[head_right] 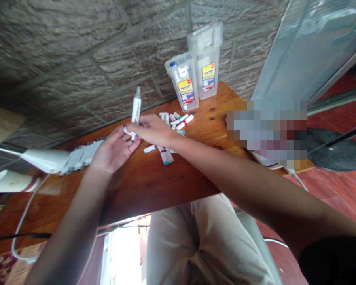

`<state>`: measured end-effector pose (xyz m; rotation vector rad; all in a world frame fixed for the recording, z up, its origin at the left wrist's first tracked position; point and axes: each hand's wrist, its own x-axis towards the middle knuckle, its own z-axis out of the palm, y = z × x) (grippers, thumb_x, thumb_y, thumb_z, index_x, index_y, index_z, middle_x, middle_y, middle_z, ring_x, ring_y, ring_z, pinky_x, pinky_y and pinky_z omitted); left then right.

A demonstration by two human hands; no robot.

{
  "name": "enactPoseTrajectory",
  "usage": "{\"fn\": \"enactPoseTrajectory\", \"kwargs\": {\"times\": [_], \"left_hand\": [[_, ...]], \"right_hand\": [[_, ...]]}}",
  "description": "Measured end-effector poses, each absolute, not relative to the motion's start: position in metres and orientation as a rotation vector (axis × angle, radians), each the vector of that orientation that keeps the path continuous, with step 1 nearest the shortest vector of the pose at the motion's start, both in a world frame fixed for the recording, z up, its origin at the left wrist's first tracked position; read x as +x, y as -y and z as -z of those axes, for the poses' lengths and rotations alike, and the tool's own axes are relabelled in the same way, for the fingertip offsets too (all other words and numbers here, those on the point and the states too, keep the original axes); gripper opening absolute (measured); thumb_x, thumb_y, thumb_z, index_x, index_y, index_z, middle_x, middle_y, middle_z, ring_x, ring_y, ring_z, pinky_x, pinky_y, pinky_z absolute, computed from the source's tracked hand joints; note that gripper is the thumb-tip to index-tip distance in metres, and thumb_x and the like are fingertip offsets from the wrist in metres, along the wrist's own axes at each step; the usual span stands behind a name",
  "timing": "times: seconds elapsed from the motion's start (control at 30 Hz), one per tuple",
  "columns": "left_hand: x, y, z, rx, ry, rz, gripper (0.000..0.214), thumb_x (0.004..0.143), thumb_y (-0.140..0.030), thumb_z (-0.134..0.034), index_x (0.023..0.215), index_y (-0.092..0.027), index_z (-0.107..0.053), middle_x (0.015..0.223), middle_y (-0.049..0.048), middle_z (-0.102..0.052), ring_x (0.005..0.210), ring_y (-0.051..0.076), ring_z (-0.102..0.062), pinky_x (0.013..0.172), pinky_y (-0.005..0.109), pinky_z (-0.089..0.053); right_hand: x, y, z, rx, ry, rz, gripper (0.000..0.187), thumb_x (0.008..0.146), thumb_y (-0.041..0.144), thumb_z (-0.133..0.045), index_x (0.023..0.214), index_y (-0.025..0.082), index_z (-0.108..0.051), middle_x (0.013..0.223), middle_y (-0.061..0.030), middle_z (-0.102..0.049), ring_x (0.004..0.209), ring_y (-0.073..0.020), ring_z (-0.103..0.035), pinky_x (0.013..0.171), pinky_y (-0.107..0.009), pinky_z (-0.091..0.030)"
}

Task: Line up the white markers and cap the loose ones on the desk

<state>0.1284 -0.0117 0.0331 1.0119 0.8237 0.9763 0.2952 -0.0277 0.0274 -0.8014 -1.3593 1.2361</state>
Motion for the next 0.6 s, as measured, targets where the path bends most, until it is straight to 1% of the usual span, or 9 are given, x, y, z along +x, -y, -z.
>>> {"fn": "enactPoseTrajectory", "kwargs": {"times": [0.13, 0.3, 0.4, 0.5, 0.6], "left_hand": [[0.1294, 0.0121, -0.0339, 0.994, -0.81, -0.961, 0.011, 0.083, -0.027, -0.071, 0.09, -0.02, -0.066, 0.092, 0.0008, -0.073, 0.087, 0.014, -0.071, 0.085, 0.026, -0.057], [0.1308, 0.0123, -0.0339, 0.971, -0.831, -0.962, 0.01, 0.084, -0.027, -0.07, 0.089, -0.019, -0.065, 0.088, 0.0012, -0.073, 0.085, 0.014, -0.071, 0.082, 0.025, -0.057], [0.1299, 0.0118, -0.0346, 0.982, -0.852, -0.95, 0.012, 0.085, -0.03, -0.069, 0.09, -0.02, -0.064, 0.09, 0.0016, -0.073, 0.087, 0.014, -0.071, 0.083, 0.025, -0.056], [0.1291, 0.0115, -0.0347, 0.998, -0.848, -0.944, 0.015, 0.083, -0.032, -0.07, 0.09, -0.02, -0.064, 0.091, 0.0016, -0.072, 0.087, 0.015, -0.071, 0.081, 0.025, -0.055], [0.129, 0.0115, -0.0341, 1.005, -0.844, -0.941, 0.016, 0.082, -0.032, -0.071, 0.089, -0.02, -0.064, 0.09, 0.0015, -0.072, 0.086, 0.015, -0.071, 0.079, 0.025, -0.054]], "right_hand": [[0.2945, 0.0271, -0.028, -0.804, 1.328, -1.265, 0.02, 0.083, 0.028, -0.064, 0.073, 0.011, -0.066, 0.061, 0.0018, -0.062, 0.056, -0.0059, -0.053, 0.054, -0.015, -0.041], [0.2938, 0.0251, -0.0239, -0.782, 1.341, -1.245, 0.019, 0.083, 0.029, -0.063, 0.076, 0.012, -0.068, 0.068, -0.0003, -0.067, 0.061, -0.0075, -0.058, 0.057, -0.016, -0.044], [0.2942, 0.0255, -0.0249, -0.799, 1.333, -1.245, 0.019, 0.082, 0.027, -0.064, 0.073, 0.012, -0.066, 0.066, 0.0005, -0.065, 0.06, -0.0072, -0.057, 0.056, -0.016, -0.043], [0.2949, 0.0269, -0.0277, -0.809, 1.33, -1.254, 0.019, 0.082, 0.025, -0.064, 0.069, 0.012, -0.064, 0.061, 0.0019, -0.062, 0.056, -0.006, -0.054, 0.054, -0.015, -0.042], [0.2948, 0.0275, -0.0286, -0.786, 1.325, -1.28, 0.018, 0.084, 0.025, -0.062, 0.072, 0.012, -0.065, 0.062, 0.0015, -0.064, 0.055, -0.0059, -0.054, 0.053, -0.015, -0.042]]}}
